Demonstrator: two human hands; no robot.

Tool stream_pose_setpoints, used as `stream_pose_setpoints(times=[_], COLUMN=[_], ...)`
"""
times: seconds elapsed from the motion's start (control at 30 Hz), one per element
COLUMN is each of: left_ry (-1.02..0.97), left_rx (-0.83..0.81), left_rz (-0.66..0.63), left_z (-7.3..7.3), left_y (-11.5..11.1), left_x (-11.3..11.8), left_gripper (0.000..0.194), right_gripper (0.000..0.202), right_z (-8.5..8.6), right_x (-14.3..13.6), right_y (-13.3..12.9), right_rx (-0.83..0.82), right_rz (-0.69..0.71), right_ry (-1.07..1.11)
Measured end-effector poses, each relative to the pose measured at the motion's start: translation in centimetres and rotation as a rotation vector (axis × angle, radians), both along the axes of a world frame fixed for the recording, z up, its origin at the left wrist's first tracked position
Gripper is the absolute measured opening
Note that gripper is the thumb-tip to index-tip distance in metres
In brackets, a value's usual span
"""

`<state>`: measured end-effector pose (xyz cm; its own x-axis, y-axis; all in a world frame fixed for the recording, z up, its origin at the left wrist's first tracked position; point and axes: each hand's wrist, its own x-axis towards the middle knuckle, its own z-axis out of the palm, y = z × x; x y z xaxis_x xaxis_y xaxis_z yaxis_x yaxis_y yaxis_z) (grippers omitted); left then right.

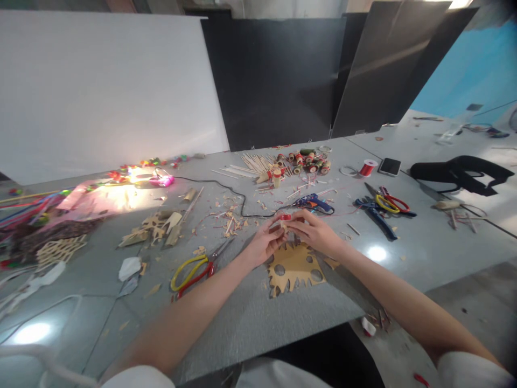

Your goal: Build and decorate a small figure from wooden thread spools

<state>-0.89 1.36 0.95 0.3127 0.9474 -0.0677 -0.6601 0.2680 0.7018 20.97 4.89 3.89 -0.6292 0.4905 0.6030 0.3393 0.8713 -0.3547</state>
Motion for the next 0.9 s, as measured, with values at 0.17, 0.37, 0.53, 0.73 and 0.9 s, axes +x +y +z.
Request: stream_pose_setpoints(times=[0.17, 0.37, 0.53, 0.73, 0.9], left_ry=[0.0, 0.016, 0.029, 0.05, 0.045], left_rx=[0.001, -0.011, -0.007, 0.006, 0.017], left_rz=[-0.004, -0.001, 0.0, 0.002, -0.005], left_z=[-0.2, -0.4, -0.7, -1.2, -1.1], left_y=[0.0, 0.0, 0.1, 0.3, 0.2], left_x=[0.0, 0.0, 0.0, -0.1, 0.0], left_gripper=[0.069, 0.065, 0.063, 0.066, 0.065], right_gripper=[0.032, 0.03, 0.034, 0.033, 0.03], right_z=[0.3, 0.6, 0.4, 0.3, 0.5], right_x=[0.0, 0.2, 0.4, 0.3, 0.1], right_y=[0.0, -0.1, 0.1, 0.1, 0.0], right_rx=[-0.003, -0.01, 0.001, -0.009, 0.005], right_rz=[-0.003, -0.005, -0.002, -0.005, 0.0], right_ry=[-0.003, -0.043, -0.078, -0.067, -0.058])
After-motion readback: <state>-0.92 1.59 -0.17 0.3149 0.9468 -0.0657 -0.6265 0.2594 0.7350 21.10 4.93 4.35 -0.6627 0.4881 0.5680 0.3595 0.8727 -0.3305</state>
